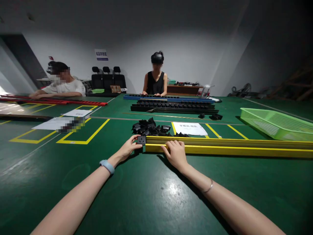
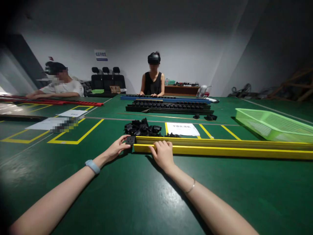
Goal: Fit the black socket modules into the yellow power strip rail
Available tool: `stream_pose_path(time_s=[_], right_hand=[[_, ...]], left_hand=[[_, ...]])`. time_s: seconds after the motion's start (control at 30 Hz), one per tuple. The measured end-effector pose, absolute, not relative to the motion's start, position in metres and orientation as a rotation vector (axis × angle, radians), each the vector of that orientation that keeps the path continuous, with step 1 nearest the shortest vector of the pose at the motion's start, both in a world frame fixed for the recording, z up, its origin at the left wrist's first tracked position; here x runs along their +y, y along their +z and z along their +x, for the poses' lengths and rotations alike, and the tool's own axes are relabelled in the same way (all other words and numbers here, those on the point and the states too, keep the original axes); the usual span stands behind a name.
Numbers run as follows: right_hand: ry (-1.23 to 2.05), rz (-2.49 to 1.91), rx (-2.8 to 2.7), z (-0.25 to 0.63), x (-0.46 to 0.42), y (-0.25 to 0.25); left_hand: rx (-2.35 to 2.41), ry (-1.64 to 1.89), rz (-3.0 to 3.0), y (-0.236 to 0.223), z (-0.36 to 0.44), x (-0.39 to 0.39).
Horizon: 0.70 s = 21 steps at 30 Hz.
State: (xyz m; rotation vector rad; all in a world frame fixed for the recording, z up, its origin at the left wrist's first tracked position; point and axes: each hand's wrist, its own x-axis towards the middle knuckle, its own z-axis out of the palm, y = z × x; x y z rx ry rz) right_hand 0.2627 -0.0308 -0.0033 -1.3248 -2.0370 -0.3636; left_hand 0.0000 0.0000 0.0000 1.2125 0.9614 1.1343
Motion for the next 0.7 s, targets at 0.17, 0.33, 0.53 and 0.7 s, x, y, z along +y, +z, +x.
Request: stream_pose_path(time_s=[0.17, 0.33, 0.53, 0.7], right_hand=[[-0.258, -1.34, -2.01, 0.2657, -0.0241, -0.0068], [-0.224, -1.343, -2.008, 0.2655, -0.0243, -0.0066], [-0.218, -1.334, -2.012, 0.266, -0.0246, -0.0076], [-0.236, -1.332, -2.025, 0.267, -0.0259, -0.0067]], left_hand=[[0.94, 1.108, 1.202, 0.0012, 0.0013, 0.0003], [0.92, 1.095, 1.2, -0.0015, -0.0002, 0.0013], [0.907, 1.07, 1.225, -0.0016, -0.0016, 0.0025], [0.919, 1.058, 1.225, -0.0003, -0.0014, 0.0009]])
